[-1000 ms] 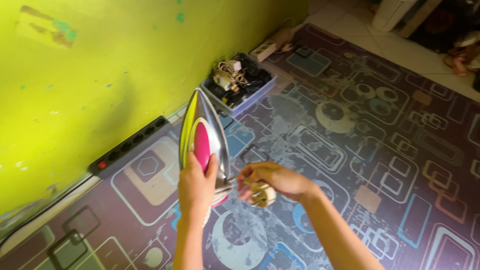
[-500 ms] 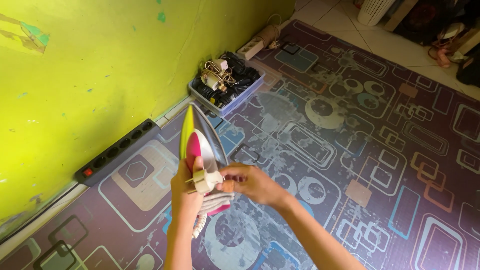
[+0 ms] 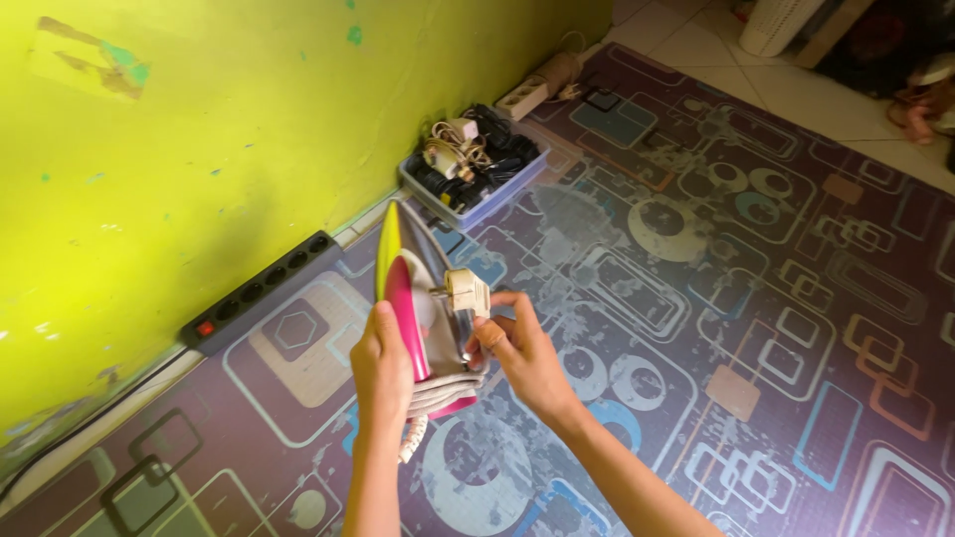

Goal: Organizing a charging cable and wrapping the power cord around an iron.

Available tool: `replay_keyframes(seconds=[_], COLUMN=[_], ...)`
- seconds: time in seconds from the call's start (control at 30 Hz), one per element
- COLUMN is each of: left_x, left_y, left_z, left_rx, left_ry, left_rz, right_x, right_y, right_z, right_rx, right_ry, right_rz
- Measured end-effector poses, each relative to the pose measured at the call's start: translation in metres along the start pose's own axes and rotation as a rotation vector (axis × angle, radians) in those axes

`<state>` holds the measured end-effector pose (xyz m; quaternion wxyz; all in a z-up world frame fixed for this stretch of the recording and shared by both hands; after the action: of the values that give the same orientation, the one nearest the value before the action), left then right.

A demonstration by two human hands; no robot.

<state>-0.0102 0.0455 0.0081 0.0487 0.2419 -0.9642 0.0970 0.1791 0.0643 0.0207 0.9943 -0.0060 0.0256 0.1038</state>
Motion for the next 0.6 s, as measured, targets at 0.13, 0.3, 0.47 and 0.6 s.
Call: replay_keyframes(seconds=[0.13,0.3,0.47,0.6], left_x=[0.007,0.008,0.015,0.01], left_y=[0.008,0.006,0.009,-0.013], left_z=[0.009,0.01,-0.002,-0.029], left_rx=[-0.13,-0.047,-0.129,0.143], left_ry=[0.154,0.05,-0.048,-0.073], left_rz=[-0.118,-0.117,-0.134,-0.021], right_x=[-0.006,0.004,0.007,0.002], right_y=[-0.004,-0.007,-0.013,-0.01], right_z=[0.002,-0.012,-0.009,0.0], right_rx=[-0.055,-0.074,-0.051,0.003], right_ry=[-0.095,-0.248,-0.397,-0.583], right_rz=[-0.016,-0.091,-0.101,-0.115])
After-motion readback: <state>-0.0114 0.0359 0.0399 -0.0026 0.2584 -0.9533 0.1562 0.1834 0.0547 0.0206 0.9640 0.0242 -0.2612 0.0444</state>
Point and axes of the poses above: each hand's wrist, its own y-axis towards the middle knuckle, its own x-axis out of the back of the hand, z = x × y, the point moved 9 cm from there along y, towards the middle knuckle, and after that the axes turned 3 degrees about -z, right-handed, at the moved point
